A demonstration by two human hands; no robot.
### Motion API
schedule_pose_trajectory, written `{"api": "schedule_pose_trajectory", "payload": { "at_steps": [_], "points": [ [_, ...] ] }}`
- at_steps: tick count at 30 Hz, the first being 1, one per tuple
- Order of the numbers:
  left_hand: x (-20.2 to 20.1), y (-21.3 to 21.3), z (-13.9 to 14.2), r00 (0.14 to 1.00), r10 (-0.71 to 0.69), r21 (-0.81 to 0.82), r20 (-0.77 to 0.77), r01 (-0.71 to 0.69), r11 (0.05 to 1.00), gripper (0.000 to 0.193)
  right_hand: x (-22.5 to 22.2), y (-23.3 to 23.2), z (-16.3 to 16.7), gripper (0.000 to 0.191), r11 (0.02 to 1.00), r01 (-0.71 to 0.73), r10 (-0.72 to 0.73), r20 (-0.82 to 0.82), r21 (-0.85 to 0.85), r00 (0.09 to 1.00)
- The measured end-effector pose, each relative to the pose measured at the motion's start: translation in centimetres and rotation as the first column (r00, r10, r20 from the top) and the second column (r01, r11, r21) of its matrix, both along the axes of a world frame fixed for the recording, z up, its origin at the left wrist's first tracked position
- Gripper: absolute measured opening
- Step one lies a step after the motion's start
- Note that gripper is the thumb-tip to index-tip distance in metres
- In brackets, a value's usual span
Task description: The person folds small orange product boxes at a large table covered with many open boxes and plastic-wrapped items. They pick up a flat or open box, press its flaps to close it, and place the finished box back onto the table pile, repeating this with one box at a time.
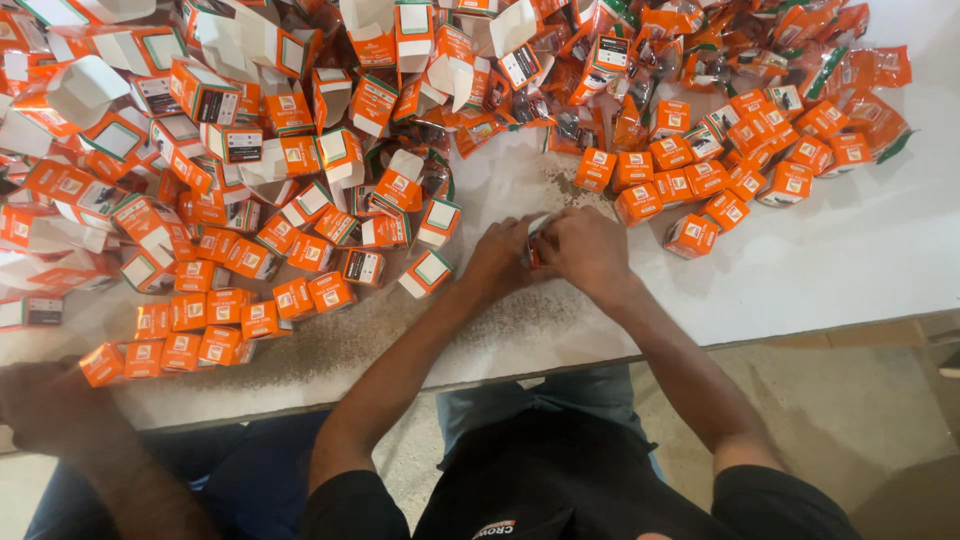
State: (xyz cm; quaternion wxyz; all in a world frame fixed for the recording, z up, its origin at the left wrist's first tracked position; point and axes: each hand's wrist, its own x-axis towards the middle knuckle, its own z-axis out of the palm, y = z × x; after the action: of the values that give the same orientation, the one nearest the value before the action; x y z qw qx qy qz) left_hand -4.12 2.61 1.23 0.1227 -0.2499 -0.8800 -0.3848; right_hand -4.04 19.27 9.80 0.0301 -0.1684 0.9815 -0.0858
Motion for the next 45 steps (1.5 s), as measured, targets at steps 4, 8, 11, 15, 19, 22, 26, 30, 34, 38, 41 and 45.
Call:
{"api": "schedule_pose_trajectory", "payload": {
  "at_steps": [4,8,11,15,19,22,26,30,34,38,41,45],
  "points": [
    [-0.3,-1.0,-0.1,0.999,-0.039,0.045,0.016,0.038,0.998,0.080,2.4,0.1,-2.4,0.024,0.928,-0.168,0.011,-0.428,-0.333,0.904],
    [-0.2,-1.2,-0.3,0.999,0.037,-0.020,0.004,-0.037,0.999,0.090,3.6,0.6,-2.2,0.039,0.941,-0.243,0.115,-0.453,-0.234,0.884],
    [0.1,-0.8,-0.3,0.998,0.054,0.016,-0.014,-0.054,0.998,0.089,3.0,0.5,-1.4,0.048,0.968,-0.175,0.115,-0.303,-0.178,0.946],
    [1.0,-1.0,-0.3,0.999,0.005,0.179,0.045,-0.013,0.984,0.085,2.5,0.7,-1.8,0.049,0.976,-0.165,0.148,-0.121,-0.142,0.981],
    [1.8,-0.3,-0.7,0.982,0.003,0.338,0.188,-0.067,0.939,0.079,3.2,1.7,-3.7,0.052,0.910,-0.224,0.152,-0.222,-0.350,0.963],
    [1.2,0.2,-1.1,0.988,-0.017,0.417,0.156,-0.050,0.908,0.080,3.8,2.3,-5.0,0.060,0.744,-0.183,0.019,-0.253,-0.643,0.967],
    [1.0,0.3,-1.4,0.982,-0.060,0.509,0.179,-0.040,0.860,0.069,3.4,2.8,-5.7,0.053,0.724,-0.146,-0.021,-0.233,-0.674,0.972],
    [1.2,0.0,-1.2,0.977,-0.078,0.473,0.200,-0.026,0.880,0.067,3.1,3.0,-5.8,0.047,0.782,-0.226,0.007,-0.355,-0.581,0.935],
    [1.4,0.2,-0.6,0.998,0.003,0.319,-0.068,0.019,0.948,0.055,3.5,2.9,-5.6,0.046,0.746,-0.147,-0.015,-0.237,-0.649,0.972],
    [1.5,-0.5,0.1,0.998,0.040,0.009,-0.040,-0.039,0.999,0.050,3.6,3.0,-5.0,0.047,0.810,-0.207,0.033,-0.309,-0.549,0.950],
    [1.4,-0.6,0.4,0.982,-0.009,-0.139,-0.190,-0.018,0.990,0.053,3.3,3.0,-4.5,0.046,0.853,-0.202,0.060,-0.294,-0.482,0.954],
    [1.5,-0.5,0.4,0.973,-0.039,-0.215,-0.227,-0.011,0.977,0.052,2.9,3.0,-4.4,0.042,0.834,-0.253,0.080,-0.345,-0.490,0.935]
  ]
}}
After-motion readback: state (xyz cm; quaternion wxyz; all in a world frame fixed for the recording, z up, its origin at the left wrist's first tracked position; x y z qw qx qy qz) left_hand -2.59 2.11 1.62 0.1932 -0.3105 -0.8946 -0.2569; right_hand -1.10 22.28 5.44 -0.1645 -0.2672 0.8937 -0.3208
